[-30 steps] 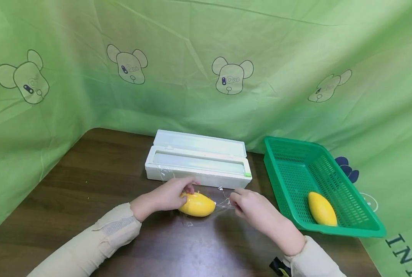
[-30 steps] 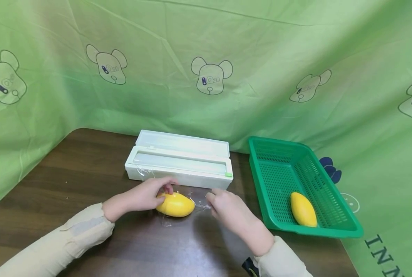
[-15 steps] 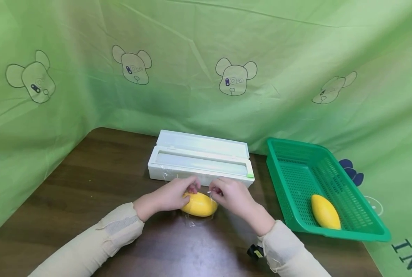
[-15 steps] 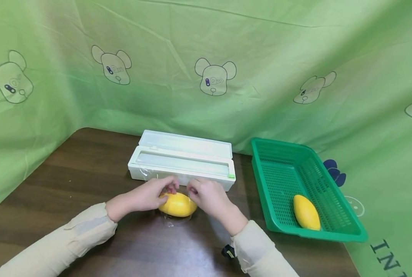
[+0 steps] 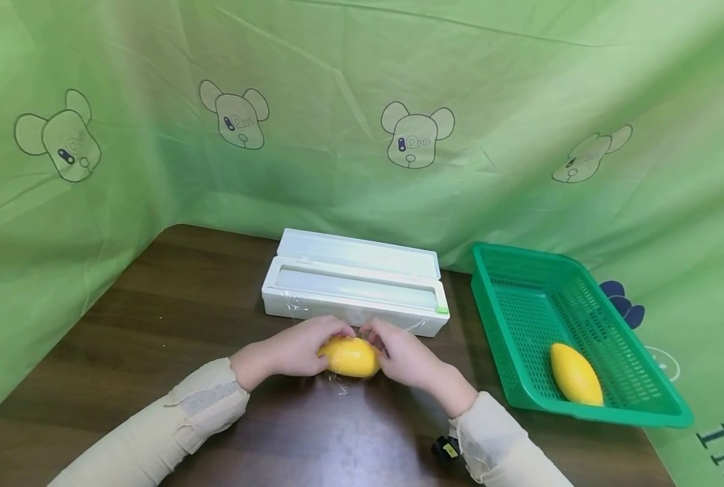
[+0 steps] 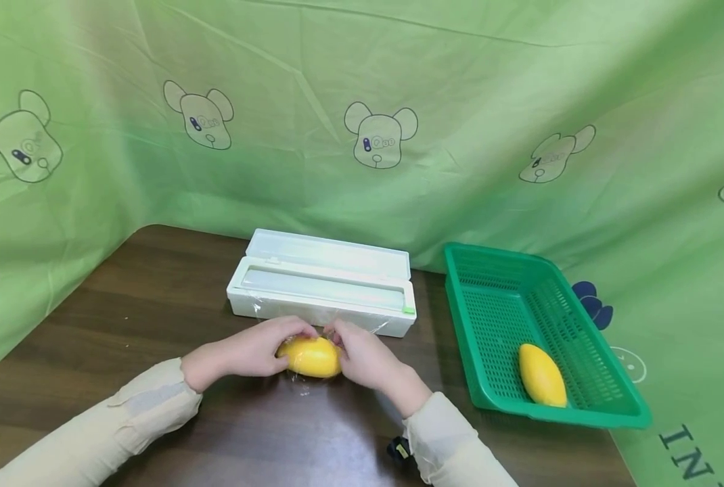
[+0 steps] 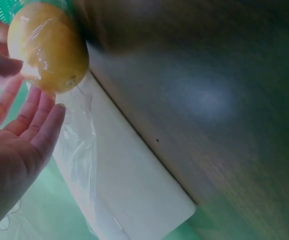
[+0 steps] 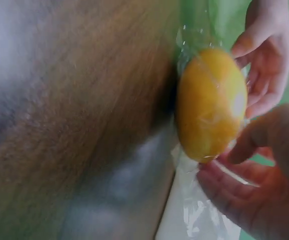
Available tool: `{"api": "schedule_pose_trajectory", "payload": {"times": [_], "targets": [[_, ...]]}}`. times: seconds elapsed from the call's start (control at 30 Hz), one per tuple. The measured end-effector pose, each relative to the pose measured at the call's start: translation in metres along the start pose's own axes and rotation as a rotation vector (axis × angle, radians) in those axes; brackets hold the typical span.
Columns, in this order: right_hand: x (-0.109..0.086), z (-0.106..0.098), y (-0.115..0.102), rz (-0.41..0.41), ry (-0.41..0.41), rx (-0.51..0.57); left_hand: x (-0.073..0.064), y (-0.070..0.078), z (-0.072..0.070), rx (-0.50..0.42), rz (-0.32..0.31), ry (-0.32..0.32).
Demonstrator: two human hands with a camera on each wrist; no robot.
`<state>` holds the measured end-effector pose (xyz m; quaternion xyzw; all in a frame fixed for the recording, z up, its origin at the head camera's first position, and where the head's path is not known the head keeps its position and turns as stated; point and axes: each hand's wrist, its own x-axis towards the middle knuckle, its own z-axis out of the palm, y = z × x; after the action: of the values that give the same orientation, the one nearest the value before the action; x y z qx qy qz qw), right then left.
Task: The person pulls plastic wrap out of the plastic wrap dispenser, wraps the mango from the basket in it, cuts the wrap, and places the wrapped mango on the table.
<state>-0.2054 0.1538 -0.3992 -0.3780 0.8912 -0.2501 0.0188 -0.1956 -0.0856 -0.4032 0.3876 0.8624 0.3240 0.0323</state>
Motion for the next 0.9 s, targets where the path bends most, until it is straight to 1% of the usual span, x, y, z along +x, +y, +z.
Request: {"api": "schedule_pose_trajectory", "payload": {"times": [0.1, 0.17, 0.23, 0.3, 0.37, 0.43, 0.53, 0.63, 0.67, 0.77, 0.87, 0.9], "targets": [[-0.006, 0.000, -0.003, -0.022, -0.066, -0.032, -0.002, -0.002, 0.001, 0.027, -0.024, -0.007], [-0.007, 0.002, -0.004, -0.011, -0.087, -0.056, -0.003, -0.003, 0.002, 0.041, -0.050, -0.013], [-0.008, 0.005, -0.005, 0.005, -0.087, -0.075, -0.003, -0.005, 0.004, 0.052, -0.071, -0.015], [-0.008, 0.009, -0.004, 0.013, -0.073, -0.093, -0.003, -0.006, 0.006, 0.056, -0.078, -0.016], [-0.007, 0.013, -0.003, 0.012, -0.056, -0.111, -0.001, -0.008, 0.008, 0.061, -0.077, -0.017], [-0.008, 0.015, -0.002, 0.010, -0.040, -0.120, 0.000, -0.010, 0.008, 0.063, -0.058, -0.017], [-0.008, 0.014, -0.001, 0.004, -0.027, -0.113, 0.002, -0.013, 0.004, 0.049, -0.028, -0.026], [-0.008, 0.010, -0.001, -0.004, -0.034, -0.096, 0.002, -0.017, -0.003, 0.024, 0.010, -0.041], [-0.008, 0.009, 0.000, -0.008, -0.041, -0.091, 0.001, -0.018, -0.005, 0.008, 0.009, -0.051], [-0.009, 0.006, 0.002, -0.012, -0.070, -0.072, -0.001, -0.022, -0.011, -0.045, -0.004, -0.083], [-0.012, 0.002, 0.004, -0.014, -0.090, -0.047, -0.003, -0.025, -0.016, -0.133, -0.048, -0.110], [-0.013, 0.001, 0.004, -0.013, -0.096, -0.037, -0.004, -0.026, -0.018, -0.159, -0.053, -0.113]]}}
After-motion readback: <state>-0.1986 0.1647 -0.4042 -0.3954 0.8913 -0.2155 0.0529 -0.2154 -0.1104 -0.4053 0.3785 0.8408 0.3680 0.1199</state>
